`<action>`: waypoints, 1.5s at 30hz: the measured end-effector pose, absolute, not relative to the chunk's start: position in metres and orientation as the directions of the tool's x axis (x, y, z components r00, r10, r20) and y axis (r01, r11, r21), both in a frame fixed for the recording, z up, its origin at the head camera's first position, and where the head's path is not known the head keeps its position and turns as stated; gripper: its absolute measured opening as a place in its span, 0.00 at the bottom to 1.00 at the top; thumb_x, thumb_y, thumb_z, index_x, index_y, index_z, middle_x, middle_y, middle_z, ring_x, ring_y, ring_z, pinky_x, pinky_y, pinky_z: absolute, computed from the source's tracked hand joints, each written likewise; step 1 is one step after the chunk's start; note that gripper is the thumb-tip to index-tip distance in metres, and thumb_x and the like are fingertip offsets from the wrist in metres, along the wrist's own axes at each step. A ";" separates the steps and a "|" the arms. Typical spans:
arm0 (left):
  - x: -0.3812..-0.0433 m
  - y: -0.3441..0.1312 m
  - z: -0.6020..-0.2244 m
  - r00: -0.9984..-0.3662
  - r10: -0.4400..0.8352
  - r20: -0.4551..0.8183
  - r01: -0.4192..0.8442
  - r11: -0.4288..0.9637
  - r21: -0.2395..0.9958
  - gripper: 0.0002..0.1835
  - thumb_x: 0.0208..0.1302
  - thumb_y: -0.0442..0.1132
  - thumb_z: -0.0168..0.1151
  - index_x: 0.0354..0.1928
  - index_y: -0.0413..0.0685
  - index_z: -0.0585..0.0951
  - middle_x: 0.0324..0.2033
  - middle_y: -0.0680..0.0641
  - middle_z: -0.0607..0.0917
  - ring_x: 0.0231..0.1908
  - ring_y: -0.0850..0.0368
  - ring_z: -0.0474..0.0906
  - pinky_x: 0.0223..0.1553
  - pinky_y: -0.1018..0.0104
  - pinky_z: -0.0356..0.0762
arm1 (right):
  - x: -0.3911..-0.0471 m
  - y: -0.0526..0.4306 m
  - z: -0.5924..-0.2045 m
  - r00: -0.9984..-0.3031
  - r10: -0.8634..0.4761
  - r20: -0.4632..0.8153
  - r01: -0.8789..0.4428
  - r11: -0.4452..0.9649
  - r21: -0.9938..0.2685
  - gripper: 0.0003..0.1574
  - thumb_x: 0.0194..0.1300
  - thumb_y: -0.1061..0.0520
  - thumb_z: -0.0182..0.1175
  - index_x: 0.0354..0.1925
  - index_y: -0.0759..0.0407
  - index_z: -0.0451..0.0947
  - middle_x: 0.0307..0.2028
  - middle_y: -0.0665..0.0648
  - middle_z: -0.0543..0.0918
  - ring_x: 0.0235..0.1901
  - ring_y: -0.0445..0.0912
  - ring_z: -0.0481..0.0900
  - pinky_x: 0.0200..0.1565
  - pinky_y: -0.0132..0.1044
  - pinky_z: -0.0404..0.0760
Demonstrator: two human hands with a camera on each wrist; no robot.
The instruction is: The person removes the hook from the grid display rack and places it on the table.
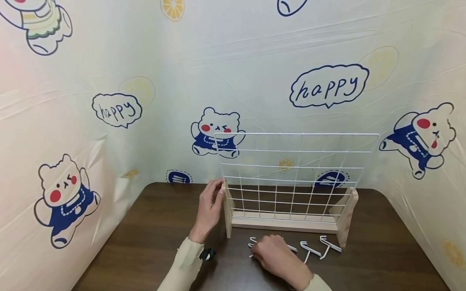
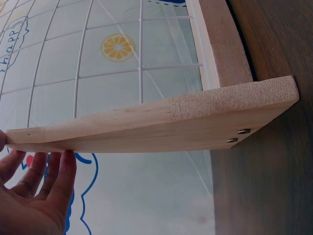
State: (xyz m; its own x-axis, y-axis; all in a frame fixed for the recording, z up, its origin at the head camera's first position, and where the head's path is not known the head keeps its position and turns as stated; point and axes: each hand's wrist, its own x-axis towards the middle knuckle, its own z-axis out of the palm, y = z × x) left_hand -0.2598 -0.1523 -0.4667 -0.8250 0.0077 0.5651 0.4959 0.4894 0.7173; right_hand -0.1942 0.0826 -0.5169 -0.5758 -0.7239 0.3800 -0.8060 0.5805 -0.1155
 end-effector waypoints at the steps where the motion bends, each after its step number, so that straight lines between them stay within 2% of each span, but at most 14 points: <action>1: -0.260 -0.152 -0.467 -0.826 0.008 0.564 0.495 0.489 0.718 0.17 0.81 0.42 0.51 0.65 0.48 0.79 0.56 0.46 0.84 0.54 0.53 0.82 0.54 0.55 0.86 | -0.194 0.082 -0.517 -0.575 -0.725 0.378 -0.807 0.579 -0.116 0.12 0.60 0.56 0.74 0.22 0.44 0.85 0.18 0.38 0.82 0.18 0.31 0.73 0.20 0.29 0.65; 21: -0.261 -0.151 -0.466 -0.828 0.007 0.560 0.493 0.483 0.723 0.17 0.81 0.41 0.51 0.65 0.47 0.79 0.56 0.46 0.84 0.53 0.54 0.83 0.54 0.56 0.86 | -0.194 0.083 -0.520 -0.564 -0.739 0.369 -0.812 0.578 -0.083 0.14 0.61 0.54 0.72 0.21 0.40 0.84 0.15 0.39 0.81 0.16 0.33 0.72 0.19 0.32 0.65; 27: -0.261 -0.151 -0.466 -0.831 0.000 0.556 0.487 0.483 0.728 0.17 0.81 0.41 0.52 0.65 0.47 0.79 0.56 0.46 0.84 0.54 0.54 0.83 0.54 0.55 0.86 | -0.194 0.083 -0.520 -0.556 -0.749 0.361 -0.821 0.564 -0.095 0.17 0.62 0.56 0.71 0.19 0.41 0.81 0.15 0.39 0.80 0.16 0.31 0.69 0.19 0.31 0.63; 33: -0.261 -0.151 -0.463 -0.829 0.006 0.560 0.491 0.488 0.722 0.17 0.81 0.42 0.52 0.65 0.48 0.79 0.56 0.47 0.84 0.54 0.54 0.83 0.55 0.55 0.86 | -0.195 0.082 -0.520 -0.536 -0.756 0.376 -0.833 0.545 -0.092 0.17 0.62 0.56 0.71 0.20 0.40 0.81 0.16 0.38 0.81 0.16 0.32 0.72 0.18 0.29 0.63; 45: -0.261 -0.152 -0.465 -0.841 0.004 0.541 0.475 0.483 0.735 0.17 0.82 0.42 0.51 0.65 0.50 0.78 0.57 0.47 0.83 0.55 0.54 0.82 0.56 0.54 0.86 | -0.195 0.082 -0.522 -0.540 -0.759 0.364 -0.833 0.543 -0.103 0.18 0.62 0.57 0.70 0.18 0.42 0.79 0.14 0.39 0.79 0.14 0.32 0.67 0.17 0.29 0.59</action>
